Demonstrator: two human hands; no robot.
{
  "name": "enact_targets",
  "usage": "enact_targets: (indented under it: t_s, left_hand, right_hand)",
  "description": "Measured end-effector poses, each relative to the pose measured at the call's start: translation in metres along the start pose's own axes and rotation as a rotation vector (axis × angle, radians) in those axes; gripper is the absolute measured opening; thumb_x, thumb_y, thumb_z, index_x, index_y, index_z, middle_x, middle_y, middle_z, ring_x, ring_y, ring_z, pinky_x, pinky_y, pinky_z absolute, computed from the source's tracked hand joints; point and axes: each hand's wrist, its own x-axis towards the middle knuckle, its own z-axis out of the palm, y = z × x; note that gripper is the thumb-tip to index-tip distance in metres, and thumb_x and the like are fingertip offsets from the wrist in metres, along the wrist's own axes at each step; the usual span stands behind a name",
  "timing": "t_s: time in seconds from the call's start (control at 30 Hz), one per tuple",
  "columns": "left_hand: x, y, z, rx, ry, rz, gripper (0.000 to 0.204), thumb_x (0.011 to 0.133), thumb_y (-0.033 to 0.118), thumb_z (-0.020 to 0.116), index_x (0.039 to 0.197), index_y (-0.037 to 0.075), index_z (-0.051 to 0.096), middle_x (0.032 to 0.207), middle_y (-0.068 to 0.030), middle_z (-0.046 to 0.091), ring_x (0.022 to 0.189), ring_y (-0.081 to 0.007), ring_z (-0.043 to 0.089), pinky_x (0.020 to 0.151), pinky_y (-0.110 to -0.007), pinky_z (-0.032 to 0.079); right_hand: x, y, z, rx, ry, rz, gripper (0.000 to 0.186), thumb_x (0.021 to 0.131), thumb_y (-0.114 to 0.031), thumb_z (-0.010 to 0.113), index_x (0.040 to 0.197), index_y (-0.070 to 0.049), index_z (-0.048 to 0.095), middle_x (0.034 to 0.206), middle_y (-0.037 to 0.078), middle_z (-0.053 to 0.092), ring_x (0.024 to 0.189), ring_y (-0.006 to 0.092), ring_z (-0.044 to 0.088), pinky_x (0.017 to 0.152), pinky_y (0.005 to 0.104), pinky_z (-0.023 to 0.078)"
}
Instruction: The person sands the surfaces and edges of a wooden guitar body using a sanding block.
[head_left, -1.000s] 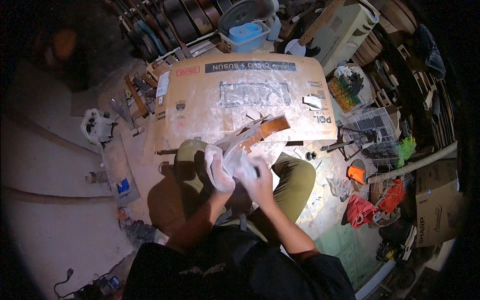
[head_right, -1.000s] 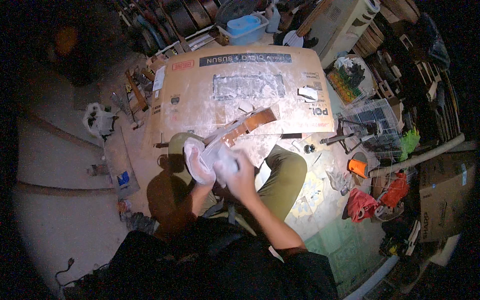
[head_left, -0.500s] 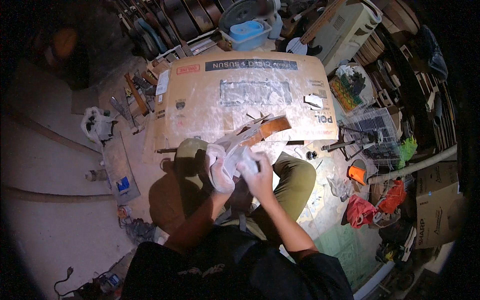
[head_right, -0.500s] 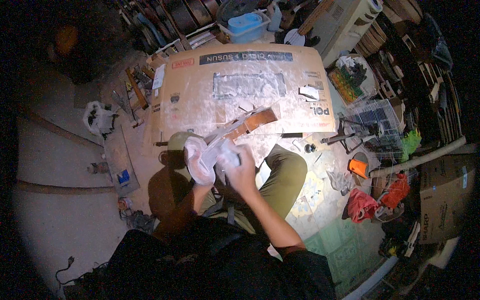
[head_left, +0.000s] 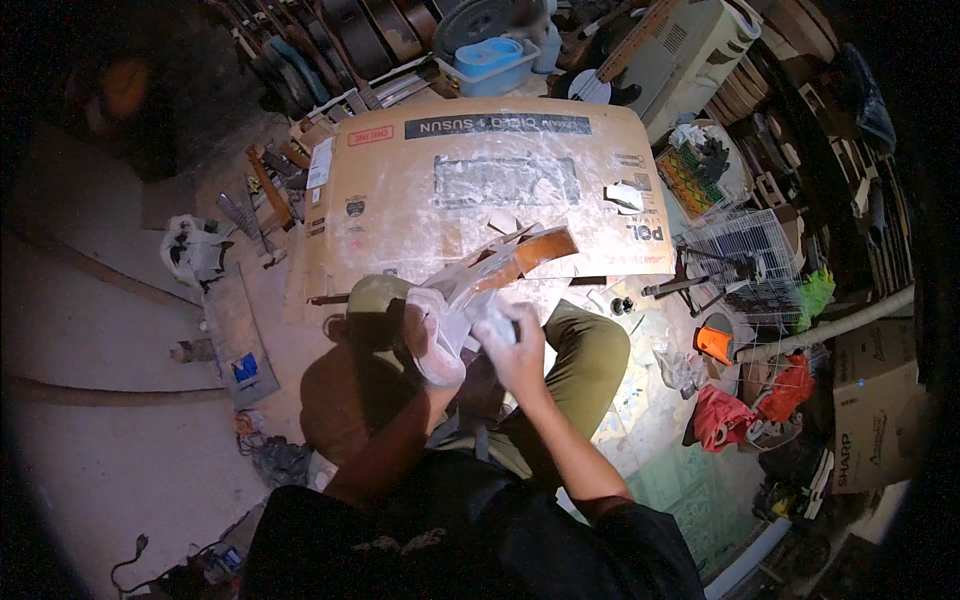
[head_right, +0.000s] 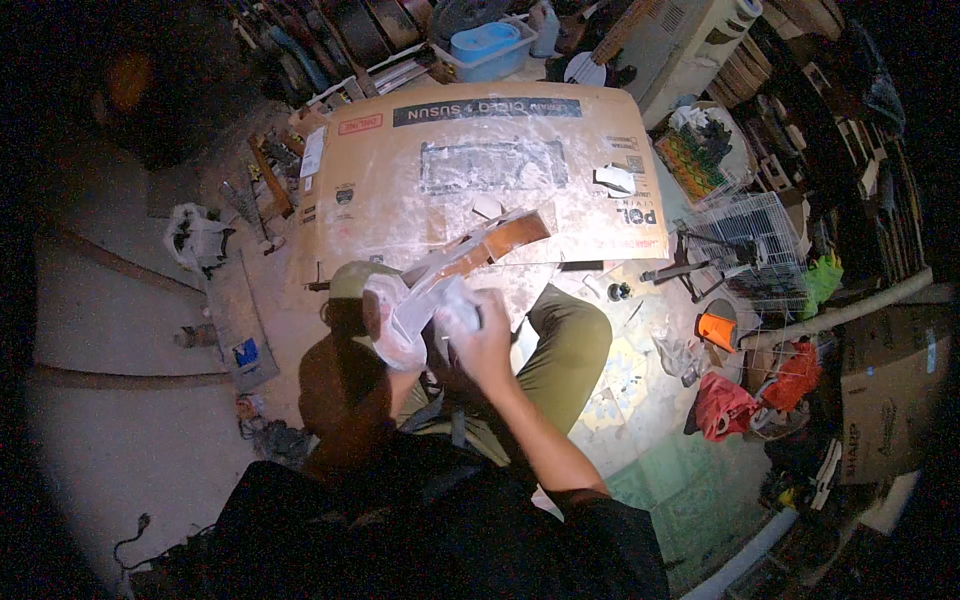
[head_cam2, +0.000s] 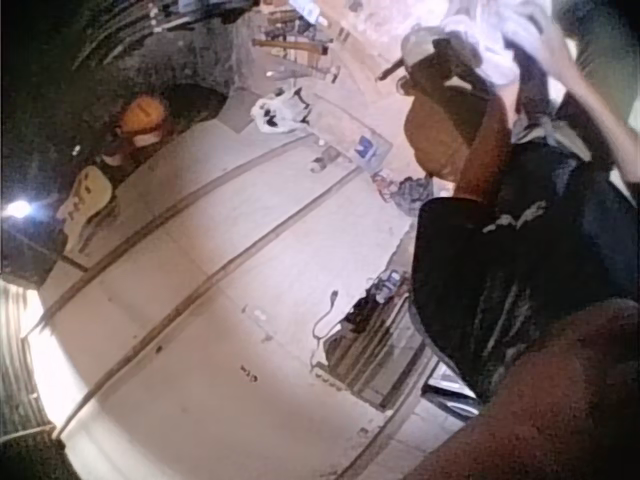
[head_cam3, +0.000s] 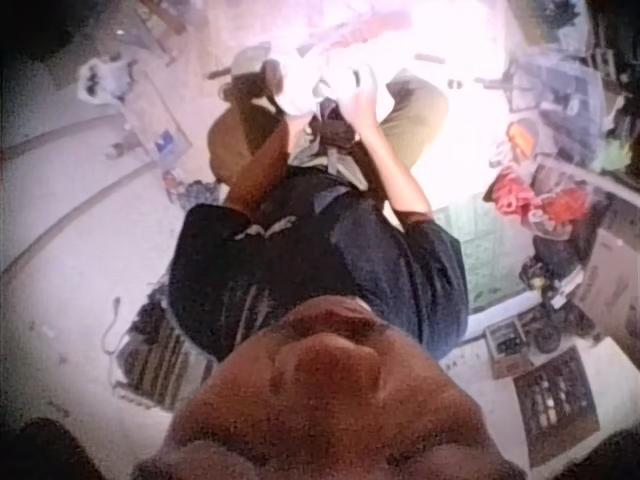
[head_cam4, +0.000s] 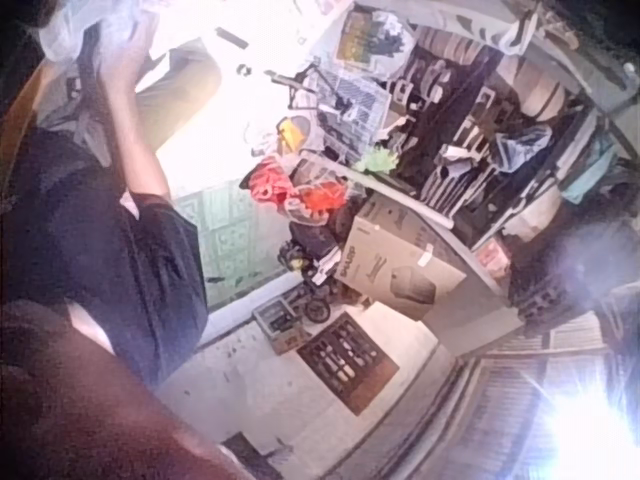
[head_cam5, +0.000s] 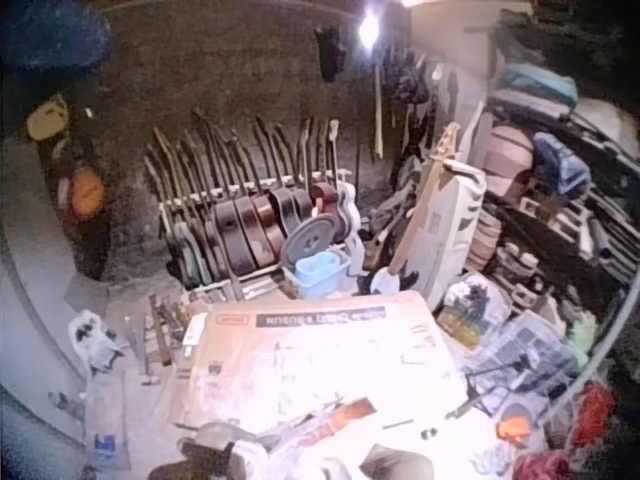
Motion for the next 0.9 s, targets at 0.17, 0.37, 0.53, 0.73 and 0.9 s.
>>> enact_targets:
  t_s: [0.17, 0.37, 0.53, 0.73, 0.9]
  left_hand:
    - [0.002, -0.004, -0.007, 0.039, -0.022, 0.047, 0.035, 0.091, 0.034, 0.047, 0.091, 0.000, 0.051, 0.093, -0.0122, 0.051, 0.090, -0.0255, 0.052, 0.085, -0.037, 0.041]
    - [0.005, -0.009, -0.015, 0.107, -0.056, 0.108, 0.040, 0.092, 0.038, 0.047, 0.086, 0.000, 0.051, 0.088, -0.0126, 0.052, 0.087, -0.0268, 0.052, 0.082, -0.037, 0.041]
    - [0.026, -0.008, -0.012, 0.313, -0.101, 0.312, 0.044, 0.093, 0.042, 0.047, 0.082, 0.000, 0.052, 0.084, -0.0130, 0.052, 0.085, -0.0278, 0.053, 0.080, -0.037, 0.042]
    - [0.075, 0.049, -0.005, 0.779, -0.289, 0.543, 0.035, 0.089, 0.035, 0.065, 0.079, 0.002, 0.058, 0.078, -0.0136, 0.060, 0.075, -0.0314, 0.061, 0.070, -0.039, 0.048]
    - [0.070, 0.068, 0.001, 1.076, -0.034, 0.312, 0.032, 0.080, 0.020, 0.076, 0.105, 0.006, 0.063, 0.094, -0.0158, 0.070, 0.086, -0.0351, 0.069, 0.077, -0.042, 0.053]
  right_hand:
    - [-0.021, -0.026, 0.003, 0.103, -0.072, -0.196, 0.036, 0.079, -0.011, 0.079, 0.104, 0.000, 0.057, 0.096, 0.012, 0.058, 0.090, 0.0212, 0.057, 0.084, 0.0339, 0.046]
    - [-0.016, -0.028, 0.002, -0.039, -0.071, -0.151, 0.041, 0.079, -0.011, 0.080, 0.113, 0.000, 0.059, 0.099, 0.013, 0.059, 0.095, 0.0220, 0.059, 0.088, 0.0341, 0.045]
    - [0.022, 0.019, -0.008, -0.112, 0.023, -0.069, 0.039, 0.081, -0.012, 0.079, 0.113, 0.001, 0.061, 0.098, 0.013, 0.061, 0.095, 0.0223, 0.061, 0.086, 0.0330, 0.047]
    - [0.046, 0.012, -0.001, -0.169, -0.006, -0.168, 0.043, 0.082, -0.011, 0.077, 0.119, 0.002, 0.059, 0.108, 0.018, 0.063, 0.103, 0.0291, 0.063, 0.091, 0.0367, 0.048]
    - [0.059, 0.002, 0.023, -0.207, 0.013, -0.226, 0.040, 0.081, -0.015, 0.075, 0.115, 0.000, 0.059, 0.109, 0.024, 0.058, 0.104, 0.0415, 0.057, 0.090, 0.0446, 0.047]
